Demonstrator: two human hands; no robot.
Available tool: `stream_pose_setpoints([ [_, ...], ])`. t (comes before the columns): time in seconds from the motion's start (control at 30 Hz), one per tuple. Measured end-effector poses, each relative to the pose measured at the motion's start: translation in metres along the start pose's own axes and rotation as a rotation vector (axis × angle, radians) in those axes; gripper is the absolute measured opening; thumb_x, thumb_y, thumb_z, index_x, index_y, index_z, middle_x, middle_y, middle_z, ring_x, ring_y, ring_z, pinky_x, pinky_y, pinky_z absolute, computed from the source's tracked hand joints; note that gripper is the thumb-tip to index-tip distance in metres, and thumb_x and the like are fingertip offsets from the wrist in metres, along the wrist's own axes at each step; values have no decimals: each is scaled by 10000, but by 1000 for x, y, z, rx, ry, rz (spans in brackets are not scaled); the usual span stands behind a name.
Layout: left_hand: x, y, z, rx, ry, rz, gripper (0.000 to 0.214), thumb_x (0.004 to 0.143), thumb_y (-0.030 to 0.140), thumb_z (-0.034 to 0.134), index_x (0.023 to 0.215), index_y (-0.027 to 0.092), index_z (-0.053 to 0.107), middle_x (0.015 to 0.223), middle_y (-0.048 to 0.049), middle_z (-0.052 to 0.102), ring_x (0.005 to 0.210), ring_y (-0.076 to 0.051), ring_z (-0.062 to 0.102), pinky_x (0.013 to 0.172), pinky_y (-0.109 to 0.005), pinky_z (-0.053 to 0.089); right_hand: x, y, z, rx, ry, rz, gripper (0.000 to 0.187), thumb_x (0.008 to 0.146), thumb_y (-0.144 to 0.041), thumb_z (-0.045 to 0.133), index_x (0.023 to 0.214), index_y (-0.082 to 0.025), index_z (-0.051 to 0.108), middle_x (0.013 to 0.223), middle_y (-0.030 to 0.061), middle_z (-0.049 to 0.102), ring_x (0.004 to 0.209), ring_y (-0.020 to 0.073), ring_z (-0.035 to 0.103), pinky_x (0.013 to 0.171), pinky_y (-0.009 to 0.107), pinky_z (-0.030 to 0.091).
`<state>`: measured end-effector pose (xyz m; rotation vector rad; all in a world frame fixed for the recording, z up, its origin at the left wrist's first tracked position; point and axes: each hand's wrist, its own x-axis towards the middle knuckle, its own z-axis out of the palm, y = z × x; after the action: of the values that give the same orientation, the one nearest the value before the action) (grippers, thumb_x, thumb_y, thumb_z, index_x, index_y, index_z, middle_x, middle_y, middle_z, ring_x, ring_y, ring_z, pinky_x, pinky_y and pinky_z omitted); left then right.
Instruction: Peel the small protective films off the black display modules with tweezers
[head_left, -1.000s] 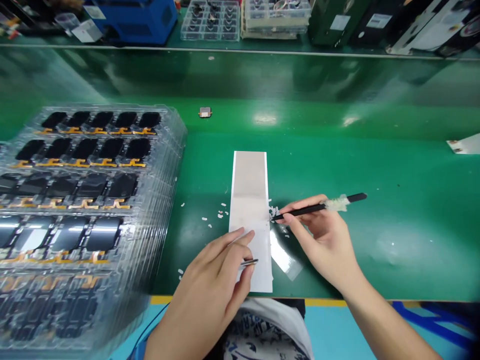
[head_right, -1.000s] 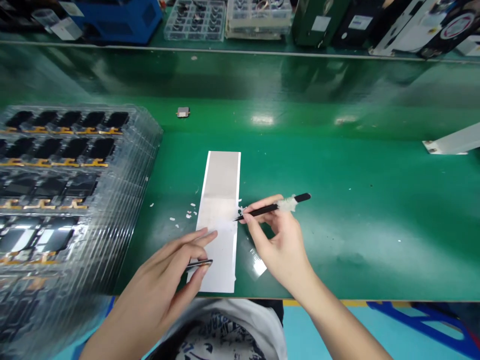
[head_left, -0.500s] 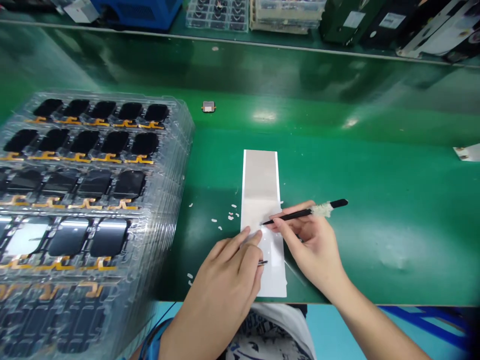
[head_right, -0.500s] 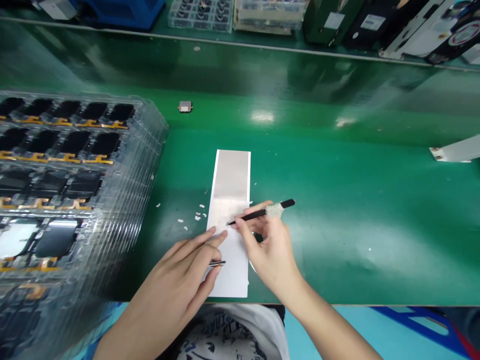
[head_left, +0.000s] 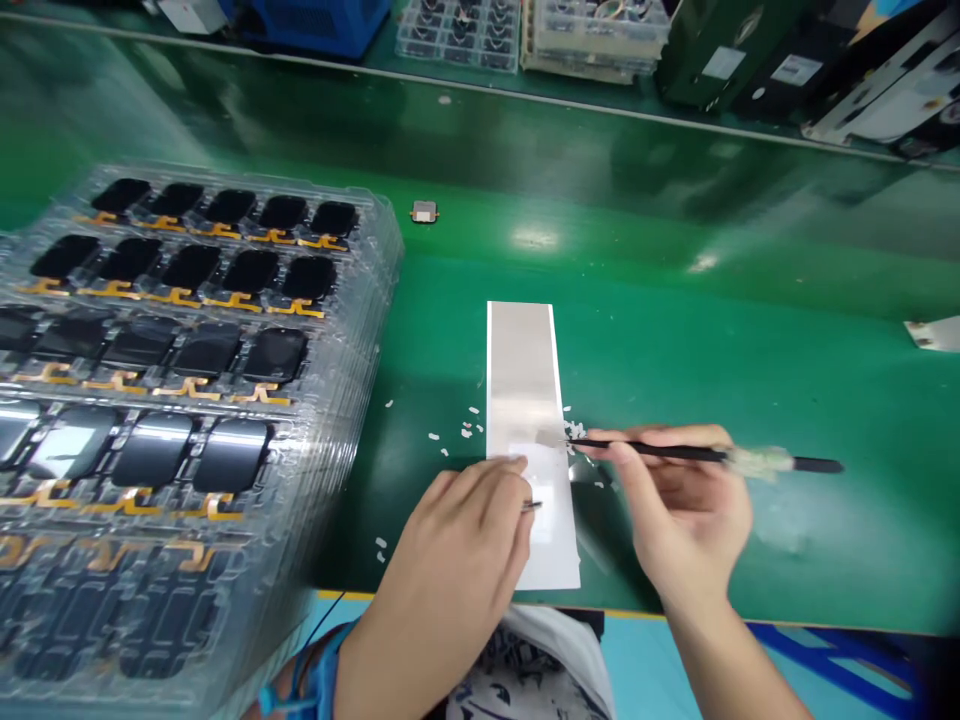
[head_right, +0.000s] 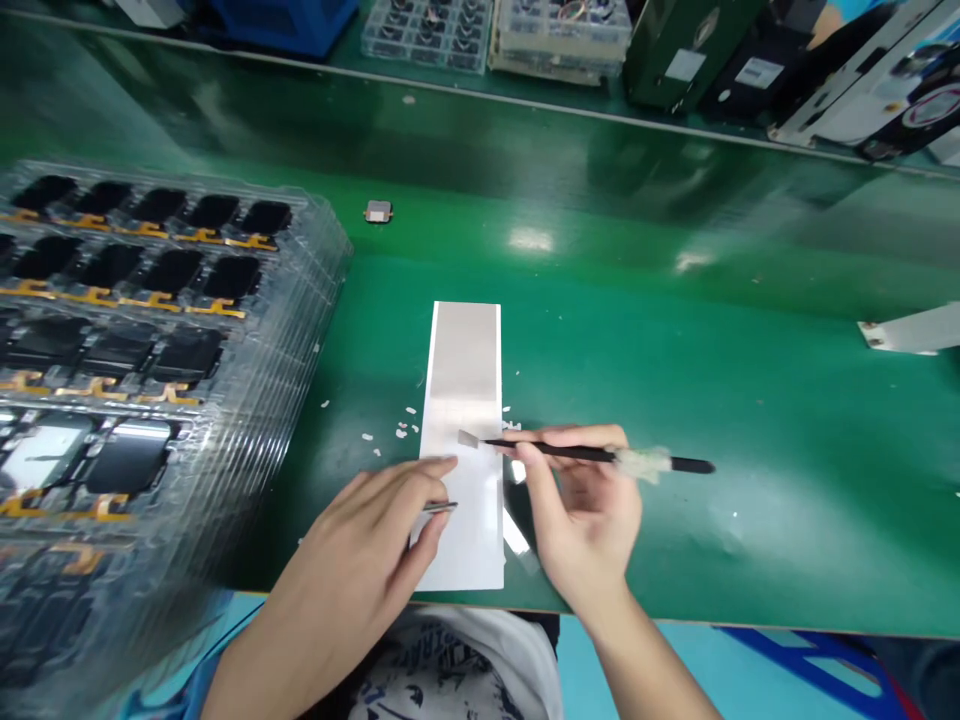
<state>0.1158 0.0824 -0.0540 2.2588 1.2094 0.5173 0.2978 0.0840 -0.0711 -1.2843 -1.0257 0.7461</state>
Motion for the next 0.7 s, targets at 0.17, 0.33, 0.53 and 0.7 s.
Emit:
stream_pose_setpoints([
  [0.17,5,-2,-3,-582,162,-288,56,1012,277,480,1044,254,518,889,0,733,703,-138,651,629,-247,505,-7,-15,2,232,47,2,154,886,-94,626,952,-219,567,838,10,722,799,190,765,708,304,655],
  [0.33,12,2,7,-1021,83,-407,121,1019,369,465,1054,259,431,817,8,720,479,-72,501,439,-170,387,-24,-15,15,340,16,52,169,926,-78,558,982,-237,554,876,14,715,855,198,764,684,305,664],
  [0.53,16,12,17,-1229,153,-403,72,1047,323,401,1043,253,413,746,42,630,516,-68,447,510,-174,360,-30,-11,21,312,53,108,154,935,-121,561,984,-263,527,881,13,686,825,182,761,701,306,670],
  [0.7,15,13,23,-1362,178,-373,175,1039,403,410,1116,250,446,766,14,613,716,-114,553,627,-197,410,-32,-9,21,225,64,94,136,938,-169,559,984,-277,490,868,19,663,826,209,759,645,327,667],
])
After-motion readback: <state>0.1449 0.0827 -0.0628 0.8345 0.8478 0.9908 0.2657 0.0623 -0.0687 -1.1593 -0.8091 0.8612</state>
